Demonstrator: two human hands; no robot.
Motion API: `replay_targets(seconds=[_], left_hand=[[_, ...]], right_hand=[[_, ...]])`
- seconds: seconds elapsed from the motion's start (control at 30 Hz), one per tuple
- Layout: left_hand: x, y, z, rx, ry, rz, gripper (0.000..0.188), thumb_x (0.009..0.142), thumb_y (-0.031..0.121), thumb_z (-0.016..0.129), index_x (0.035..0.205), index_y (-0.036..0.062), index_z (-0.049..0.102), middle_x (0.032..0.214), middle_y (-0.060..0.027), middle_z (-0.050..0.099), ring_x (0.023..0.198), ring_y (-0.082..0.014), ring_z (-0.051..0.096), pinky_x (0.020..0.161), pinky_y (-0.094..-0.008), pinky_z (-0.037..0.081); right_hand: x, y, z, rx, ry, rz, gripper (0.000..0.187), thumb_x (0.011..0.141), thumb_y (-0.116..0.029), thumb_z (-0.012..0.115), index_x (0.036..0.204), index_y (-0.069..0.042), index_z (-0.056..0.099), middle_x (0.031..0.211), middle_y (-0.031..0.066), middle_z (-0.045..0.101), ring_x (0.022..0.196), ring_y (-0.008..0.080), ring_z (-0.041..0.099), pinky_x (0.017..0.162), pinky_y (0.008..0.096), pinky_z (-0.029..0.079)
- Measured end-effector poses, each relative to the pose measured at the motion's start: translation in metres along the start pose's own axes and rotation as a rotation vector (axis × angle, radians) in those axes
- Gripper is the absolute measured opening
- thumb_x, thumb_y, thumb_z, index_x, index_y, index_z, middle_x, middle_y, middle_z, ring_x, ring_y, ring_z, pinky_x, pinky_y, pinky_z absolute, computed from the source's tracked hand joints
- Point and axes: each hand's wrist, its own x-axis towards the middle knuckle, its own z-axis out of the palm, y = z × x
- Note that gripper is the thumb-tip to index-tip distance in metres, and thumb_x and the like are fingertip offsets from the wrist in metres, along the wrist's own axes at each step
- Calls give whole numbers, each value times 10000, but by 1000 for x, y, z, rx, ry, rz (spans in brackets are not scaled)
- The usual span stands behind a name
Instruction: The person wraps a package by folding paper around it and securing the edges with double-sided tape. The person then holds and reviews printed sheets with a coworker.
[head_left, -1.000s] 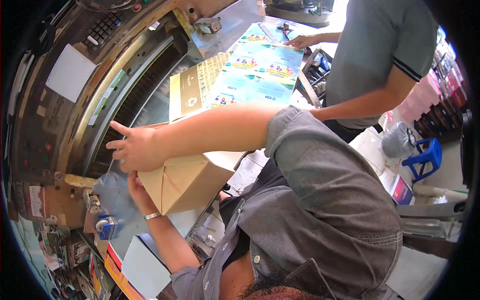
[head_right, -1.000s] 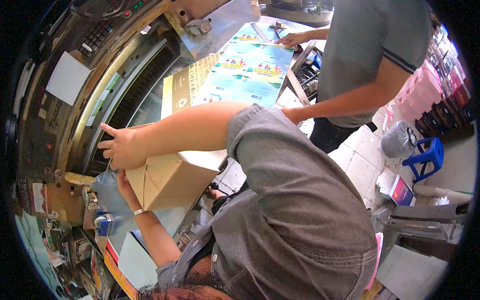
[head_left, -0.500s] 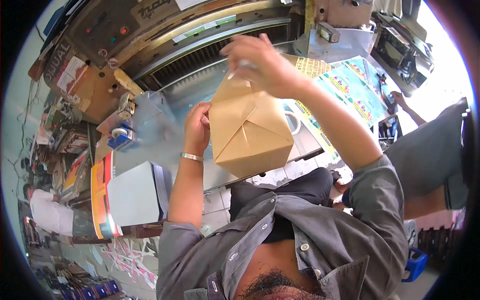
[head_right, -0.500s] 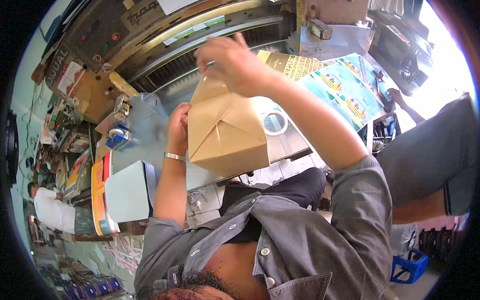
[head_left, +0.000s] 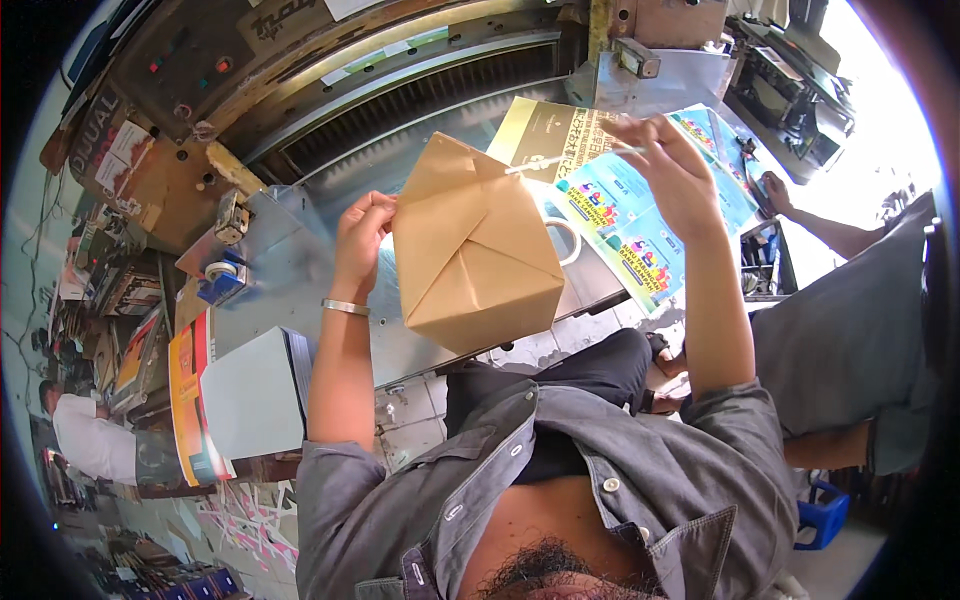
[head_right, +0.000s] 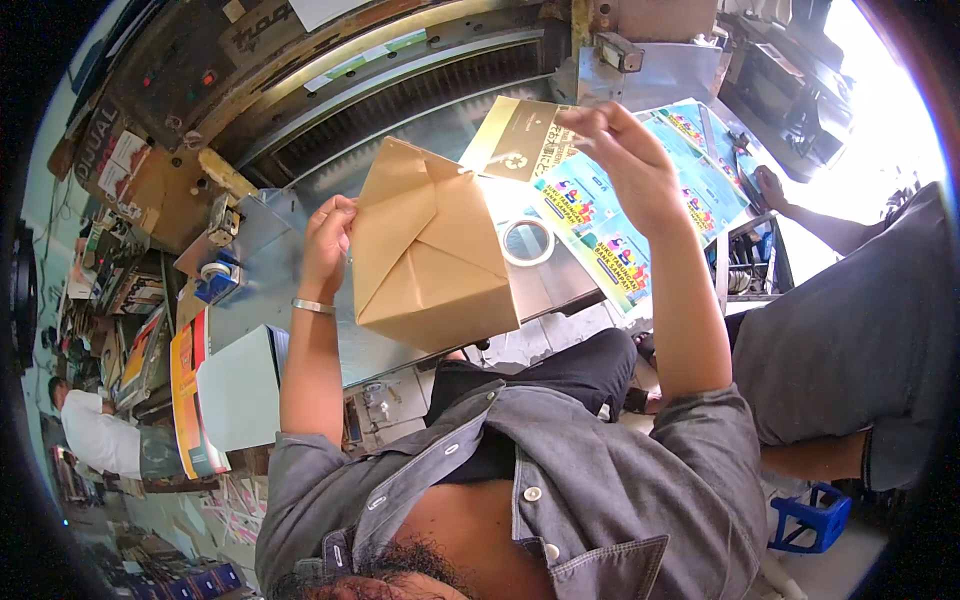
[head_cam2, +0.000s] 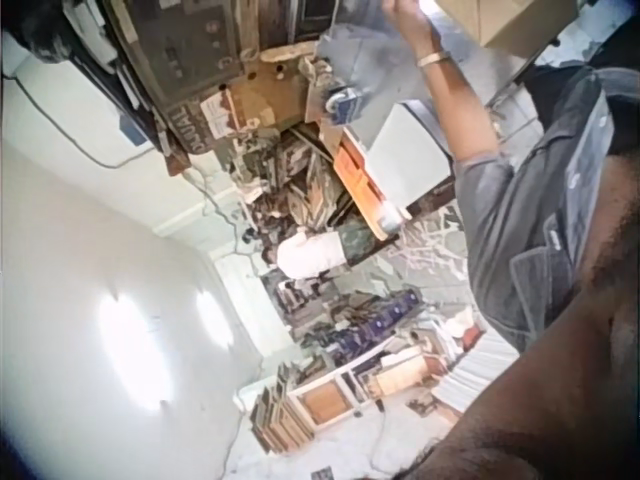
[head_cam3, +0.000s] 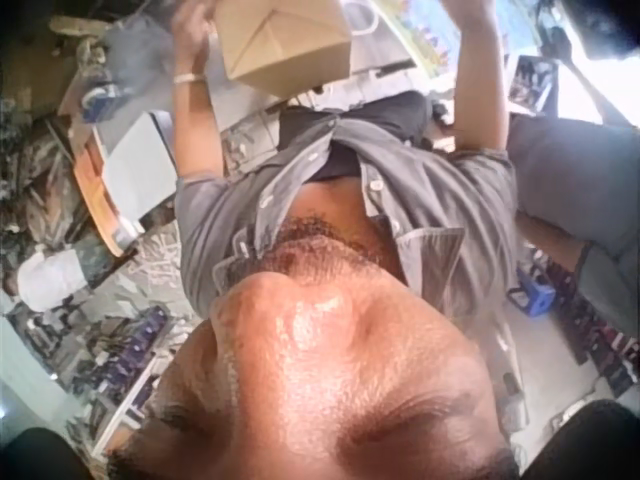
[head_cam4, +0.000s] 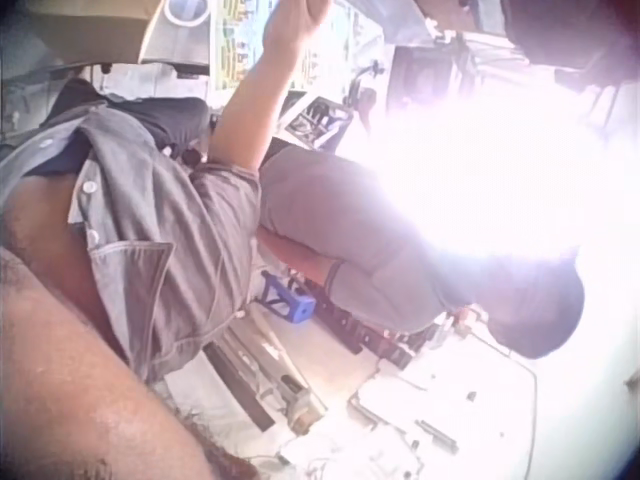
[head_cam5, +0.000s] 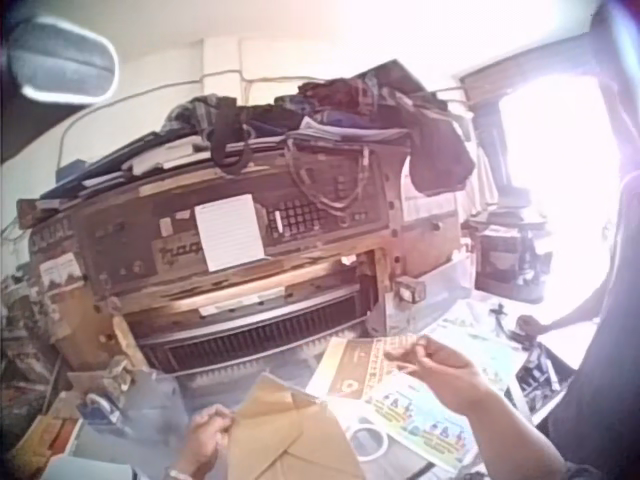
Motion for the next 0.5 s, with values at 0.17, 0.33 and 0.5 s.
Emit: replay_targets(seconds=[0.17, 0.33, 0.5], left_hand=[[5, 18, -1, 204, -111, 57, 192, 975, 102, 642, 1132, 1, 685, 1089, -56, 739, 958, -130, 671, 937, -307, 518], [4, 66, 34, 673, -265, 135, 520, 857, 60, 795, 1341, 7, 612, 1179, -64, 743, 1138, -152, 682, 1032, -326, 511], [4, 74, 38, 826, -254, 98, 561, 824, 118, 865, 1327, 23, 634, 1195, -69, 751, 1094, -151, 702, 983, -343, 541]], right_hand=[[-27, -6, -52, 372, -405, -71, 229, 1114, -225, 557, 1102, 1, 592, 989, 73, 651, 1114, 267, 717, 1073, 508, 540], [-4, -8, -7, -147, -321, 106, 646, 938, -241, 804, 1455, 40, 539, 1235, 152, 698, 1166, 304, 716, 1126, 527, 503], [46, 39, 64, -613, -436, 74, 753, 846, -177, 872, 1517, -80, 546, 1359, 125, 701, 1317, 239, 632, 1152, 464, 459]])
